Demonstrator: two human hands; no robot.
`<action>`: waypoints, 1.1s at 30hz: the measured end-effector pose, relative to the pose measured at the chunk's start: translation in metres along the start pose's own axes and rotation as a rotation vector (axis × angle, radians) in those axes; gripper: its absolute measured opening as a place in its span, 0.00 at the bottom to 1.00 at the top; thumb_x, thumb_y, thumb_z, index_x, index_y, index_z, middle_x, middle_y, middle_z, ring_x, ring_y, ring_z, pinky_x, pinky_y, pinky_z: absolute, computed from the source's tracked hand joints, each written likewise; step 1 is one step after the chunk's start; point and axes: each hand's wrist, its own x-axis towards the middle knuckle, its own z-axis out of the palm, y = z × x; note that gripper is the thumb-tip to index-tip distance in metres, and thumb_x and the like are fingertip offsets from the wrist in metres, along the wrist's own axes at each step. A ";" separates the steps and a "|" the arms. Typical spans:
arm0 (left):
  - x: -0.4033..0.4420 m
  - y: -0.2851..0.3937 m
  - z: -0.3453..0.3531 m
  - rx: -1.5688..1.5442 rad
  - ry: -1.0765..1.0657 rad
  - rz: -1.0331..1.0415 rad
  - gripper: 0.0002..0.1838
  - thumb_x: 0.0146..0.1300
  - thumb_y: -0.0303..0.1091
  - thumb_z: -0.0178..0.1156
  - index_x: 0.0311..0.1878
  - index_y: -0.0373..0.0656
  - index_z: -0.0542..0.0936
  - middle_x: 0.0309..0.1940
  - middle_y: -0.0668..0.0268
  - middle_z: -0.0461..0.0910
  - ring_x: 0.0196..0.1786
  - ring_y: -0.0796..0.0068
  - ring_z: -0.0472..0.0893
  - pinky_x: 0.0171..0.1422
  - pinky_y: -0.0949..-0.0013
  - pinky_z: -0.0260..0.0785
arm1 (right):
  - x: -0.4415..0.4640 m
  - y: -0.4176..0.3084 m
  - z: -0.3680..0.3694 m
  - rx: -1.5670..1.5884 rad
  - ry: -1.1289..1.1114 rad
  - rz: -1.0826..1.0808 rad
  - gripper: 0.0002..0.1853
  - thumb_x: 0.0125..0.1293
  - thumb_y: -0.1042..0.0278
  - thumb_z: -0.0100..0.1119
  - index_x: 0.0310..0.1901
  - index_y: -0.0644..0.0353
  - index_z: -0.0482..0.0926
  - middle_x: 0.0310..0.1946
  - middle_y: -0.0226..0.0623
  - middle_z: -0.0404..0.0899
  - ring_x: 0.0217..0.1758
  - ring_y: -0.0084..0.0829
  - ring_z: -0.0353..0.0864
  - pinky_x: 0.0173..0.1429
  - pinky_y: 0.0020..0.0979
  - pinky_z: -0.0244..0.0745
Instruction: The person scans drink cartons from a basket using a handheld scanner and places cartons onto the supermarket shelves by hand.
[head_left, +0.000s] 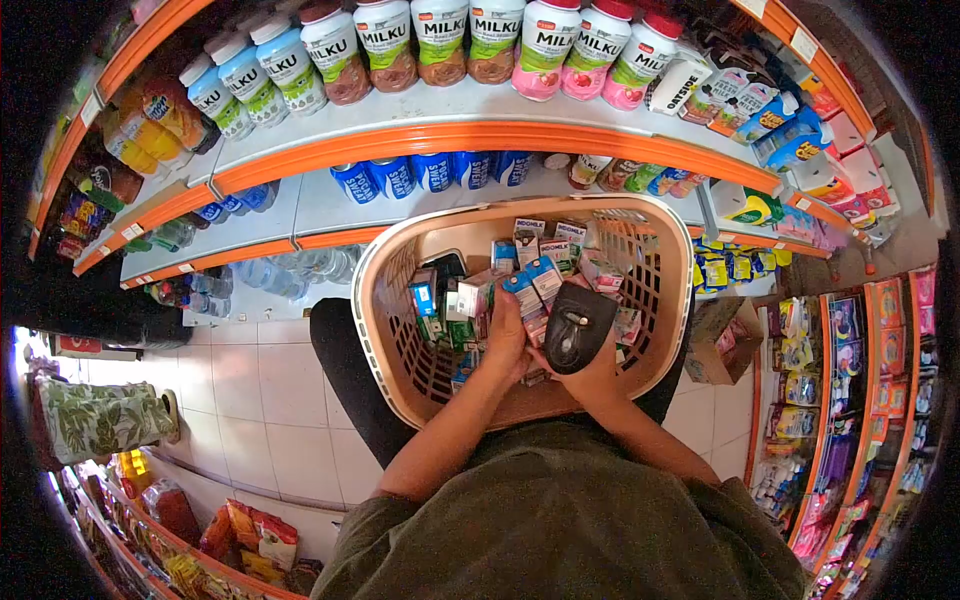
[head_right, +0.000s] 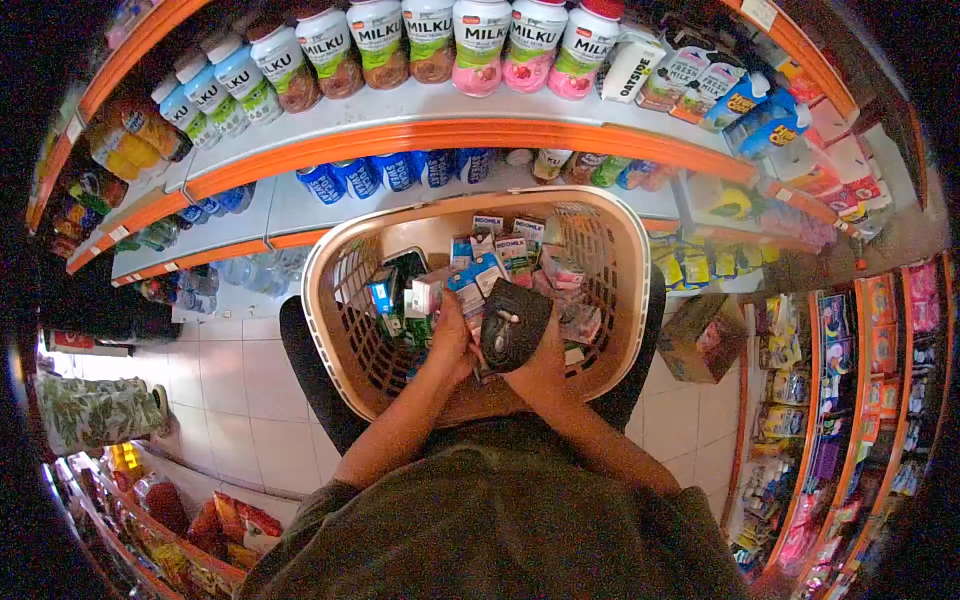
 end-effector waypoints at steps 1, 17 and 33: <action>0.000 0.000 0.002 -0.016 0.017 0.033 0.35 0.61 0.67 0.37 0.60 0.48 0.63 0.49 0.64 0.74 0.48 0.67 0.77 0.47 0.66 0.73 | -0.002 0.002 0.002 0.093 0.054 0.015 0.48 0.40 0.66 0.76 0.61 0.62 0.55 0.51 0.44 0.70 0.54 0.36 0.72 0.58 0.37 0.68; -0.005 0.012 -0.025 -0.073 -0.299 0.002 0.48 0.37 0.48 0.73 0.62 0.39 0.64 0.55 0.59 0.72 0.56 0.60 0.74 0.62 0.56 0.66 | 0.009 -0.032 -0.030 1.277 -0.117 1.124 0.20 0.61 0.52 0.53 0.51 0.54 0.71 0.38 0.31 0.77 0.32 0.28 0.75 0.25 0.25 0.64; 0.003 0.046 -0.009 -0.111 0.051 0.139 0.33 0.53 0.23 0.61 0.62 0.41 0.59 0.45 0.62 0.75 0.48 0.66 0.77 0.51 0.61 0.72 | -0.012 -0.017 -0.059 0.171 -0.398 0.315 0.42 0.39 0.67 0.70 0.58 0.67 0.63 0.47 0.50 0.76 0.53 0.42 0.77 0.58 0.37 0.69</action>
